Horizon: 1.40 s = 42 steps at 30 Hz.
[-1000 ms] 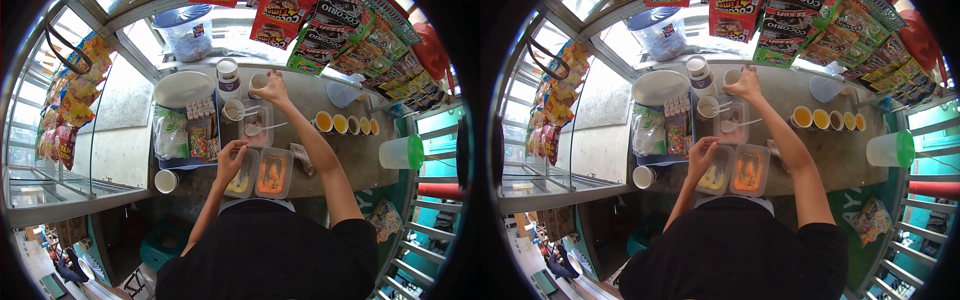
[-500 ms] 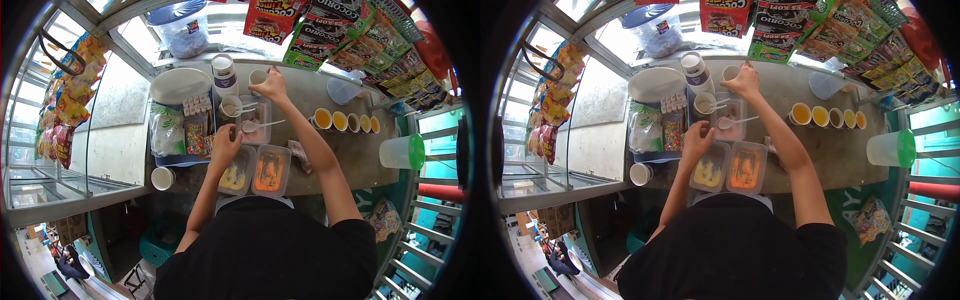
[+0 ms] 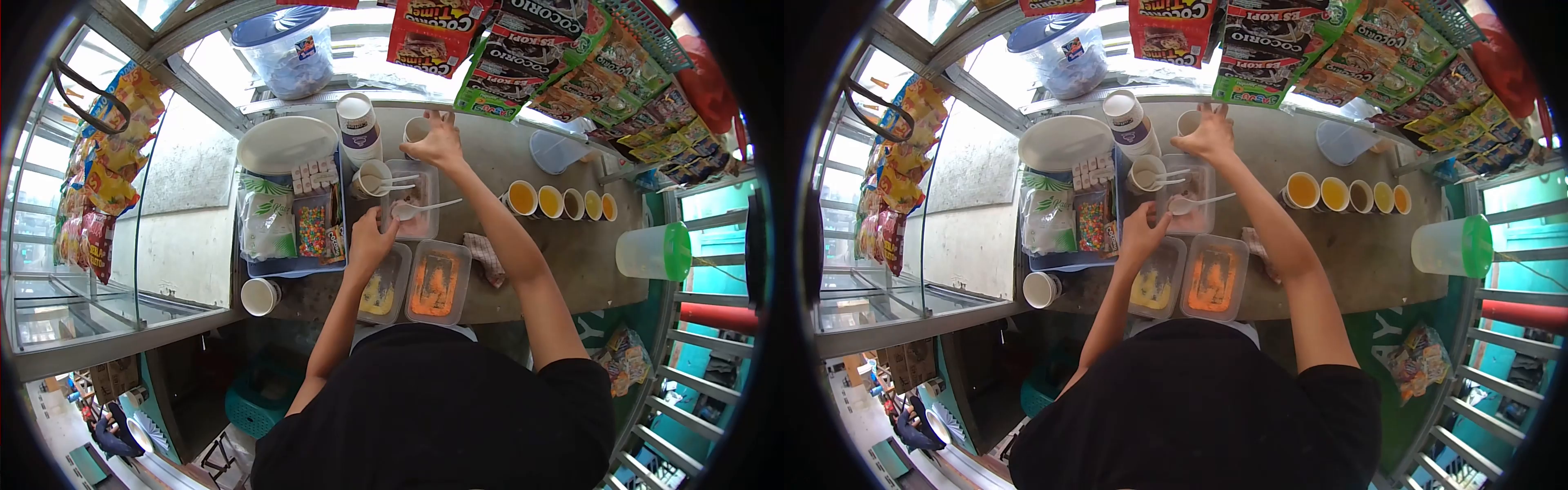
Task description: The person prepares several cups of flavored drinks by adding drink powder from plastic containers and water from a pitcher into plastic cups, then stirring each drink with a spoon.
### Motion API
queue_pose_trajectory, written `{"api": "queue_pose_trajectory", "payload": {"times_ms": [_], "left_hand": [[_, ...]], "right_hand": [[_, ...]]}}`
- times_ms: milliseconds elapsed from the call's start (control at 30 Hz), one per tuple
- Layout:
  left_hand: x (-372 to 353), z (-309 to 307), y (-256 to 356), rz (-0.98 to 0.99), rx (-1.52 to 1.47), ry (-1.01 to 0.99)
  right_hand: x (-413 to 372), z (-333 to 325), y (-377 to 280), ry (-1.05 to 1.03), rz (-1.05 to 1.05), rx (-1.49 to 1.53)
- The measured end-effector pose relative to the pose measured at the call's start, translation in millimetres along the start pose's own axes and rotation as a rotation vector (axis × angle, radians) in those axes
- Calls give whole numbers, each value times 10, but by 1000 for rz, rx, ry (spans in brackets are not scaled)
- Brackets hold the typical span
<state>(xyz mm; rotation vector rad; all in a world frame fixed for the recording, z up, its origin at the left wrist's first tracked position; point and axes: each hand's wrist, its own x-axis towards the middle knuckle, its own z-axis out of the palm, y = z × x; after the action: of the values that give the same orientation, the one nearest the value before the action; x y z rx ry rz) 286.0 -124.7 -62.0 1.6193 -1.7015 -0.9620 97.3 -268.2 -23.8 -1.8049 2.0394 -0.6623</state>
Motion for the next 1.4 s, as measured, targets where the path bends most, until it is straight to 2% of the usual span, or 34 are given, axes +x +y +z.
{"api": "queue_pose_trajectory", "payload": {"times_ms": [167, 233, 367, 533, 667, 767, 867, 933, 1033, 1167, 1233, 1400], "left_hand": [[15, 18, -25, 10, -11, 13], [28, 12, -42, -48, -141, -10], [44, 54, -93, -46, -106, -42], [116, 10, 96, -163, -121, 160], [363, 84, -123, -144, -103, 188], [477, 116, -184, -85, 33, 203], [485, 95, -122, -38, -51, 198], [415, -15, 105, -182, -290, 125], [405, -8, 57, -268, -386, 105], [385, -1, -58, -296, -476, 86], [383, -13, -93, -374, -580, 42], [358, 2, -119, -396, -592, 49]], "right_hand": [[18, 17, -6, -10, 12, 31], [40, 22, 11, 19, -10, -17], [76, 7, 5, 20, -6, -65], [60, -17, -13, 52, -33, -89], [41, -14, -14, 40, -34, -57], [-31, -15, -55, 105, -62, -59], [-48, -34, -70, 129, -68, -97], [-21, 3, -12, 126, -31, -68], [-12, 41, 63, 202, -56, -1], [-8, -18, 90, 177, -28, -5], [-14, -38, 89, 174, -25, 8], [-53, -58, 65, 173, -31, 39]]}}
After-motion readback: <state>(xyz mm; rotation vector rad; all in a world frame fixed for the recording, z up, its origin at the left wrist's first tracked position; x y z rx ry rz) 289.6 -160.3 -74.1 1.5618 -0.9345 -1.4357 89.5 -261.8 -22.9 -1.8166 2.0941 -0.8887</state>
